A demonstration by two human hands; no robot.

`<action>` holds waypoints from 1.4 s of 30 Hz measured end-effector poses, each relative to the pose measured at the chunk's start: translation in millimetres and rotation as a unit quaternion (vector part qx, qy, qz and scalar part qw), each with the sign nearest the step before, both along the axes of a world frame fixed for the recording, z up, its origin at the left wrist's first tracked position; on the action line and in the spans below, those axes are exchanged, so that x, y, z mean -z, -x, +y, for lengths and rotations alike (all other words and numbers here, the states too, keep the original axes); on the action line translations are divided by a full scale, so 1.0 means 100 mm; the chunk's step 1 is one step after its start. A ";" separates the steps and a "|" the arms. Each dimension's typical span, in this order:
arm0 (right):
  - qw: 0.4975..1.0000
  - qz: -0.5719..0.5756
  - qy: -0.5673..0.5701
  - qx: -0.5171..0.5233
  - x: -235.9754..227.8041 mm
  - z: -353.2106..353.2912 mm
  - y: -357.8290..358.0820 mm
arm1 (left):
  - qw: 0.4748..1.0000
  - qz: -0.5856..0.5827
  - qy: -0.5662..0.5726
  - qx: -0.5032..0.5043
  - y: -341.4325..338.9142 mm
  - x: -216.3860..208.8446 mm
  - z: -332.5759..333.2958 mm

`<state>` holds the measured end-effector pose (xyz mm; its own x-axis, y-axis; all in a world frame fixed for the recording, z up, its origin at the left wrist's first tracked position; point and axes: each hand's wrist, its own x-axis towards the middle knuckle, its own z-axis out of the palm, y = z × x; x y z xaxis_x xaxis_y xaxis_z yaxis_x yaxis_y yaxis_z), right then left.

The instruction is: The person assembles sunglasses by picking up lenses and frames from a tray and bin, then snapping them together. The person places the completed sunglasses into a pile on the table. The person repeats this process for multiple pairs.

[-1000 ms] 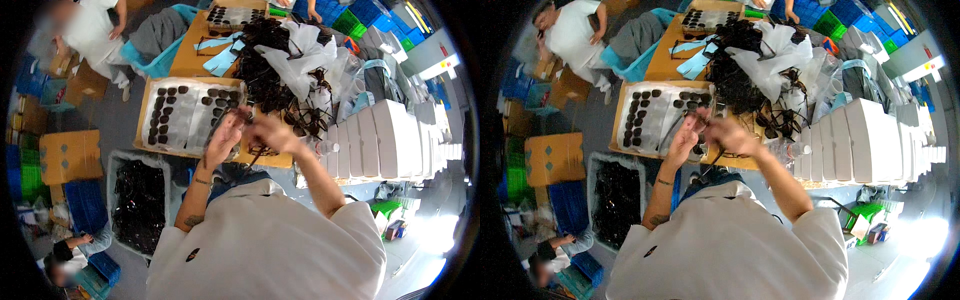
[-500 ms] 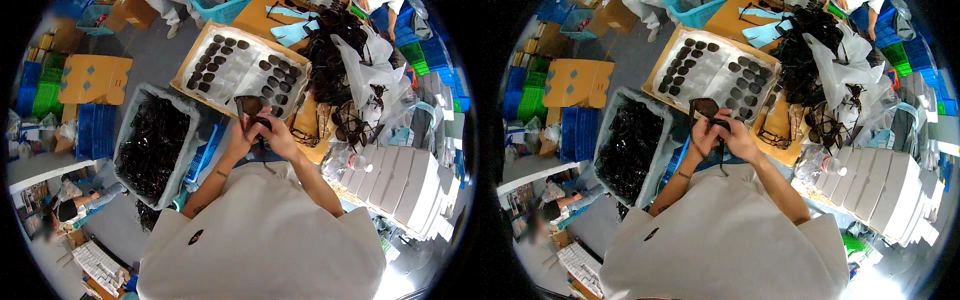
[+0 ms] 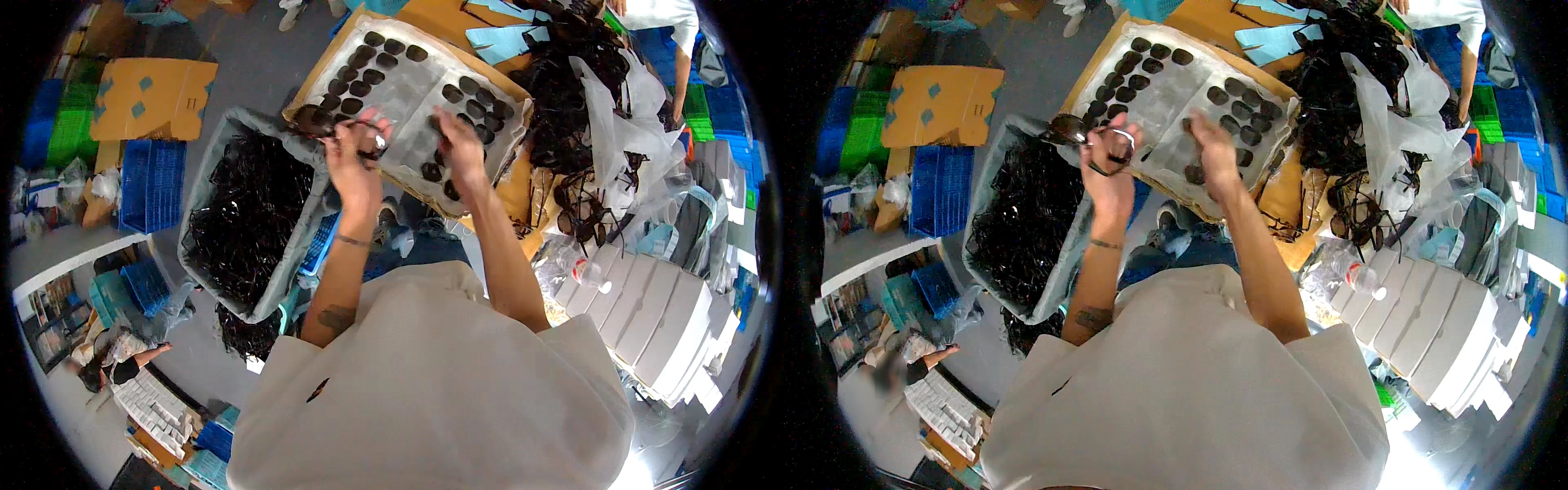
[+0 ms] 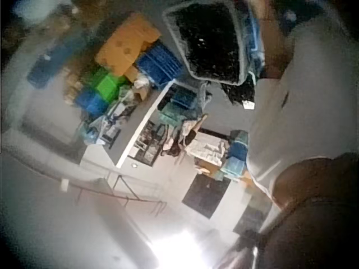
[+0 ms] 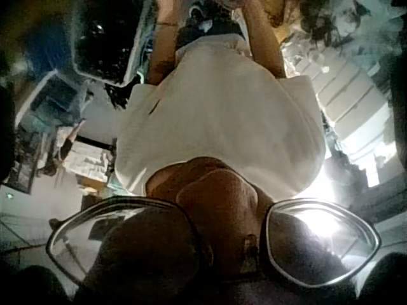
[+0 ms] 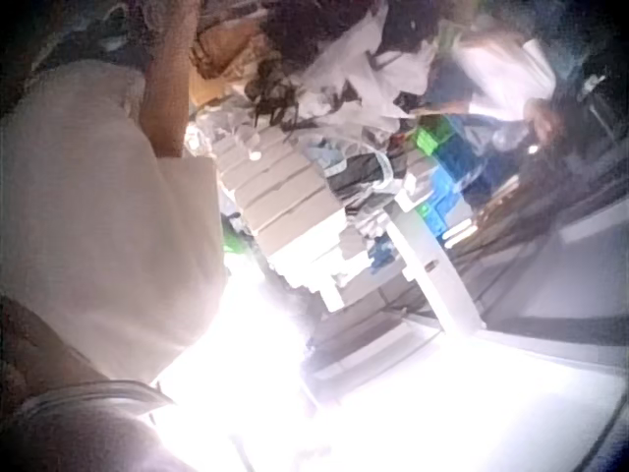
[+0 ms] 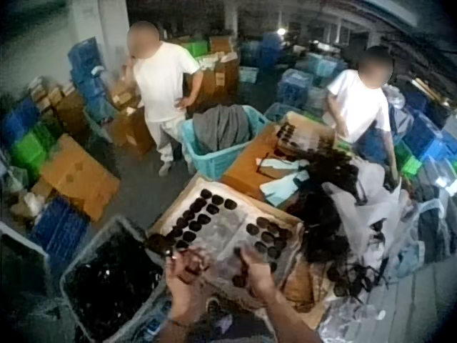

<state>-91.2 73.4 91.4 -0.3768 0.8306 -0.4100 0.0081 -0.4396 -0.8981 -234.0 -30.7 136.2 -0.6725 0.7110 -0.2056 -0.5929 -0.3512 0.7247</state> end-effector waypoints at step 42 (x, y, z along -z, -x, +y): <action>0.979 0.189 0.070 0.012 -0.22 -0.30 0.48 | 0.968 0.238 0.047 -0.059 -0.17 0.18 0.22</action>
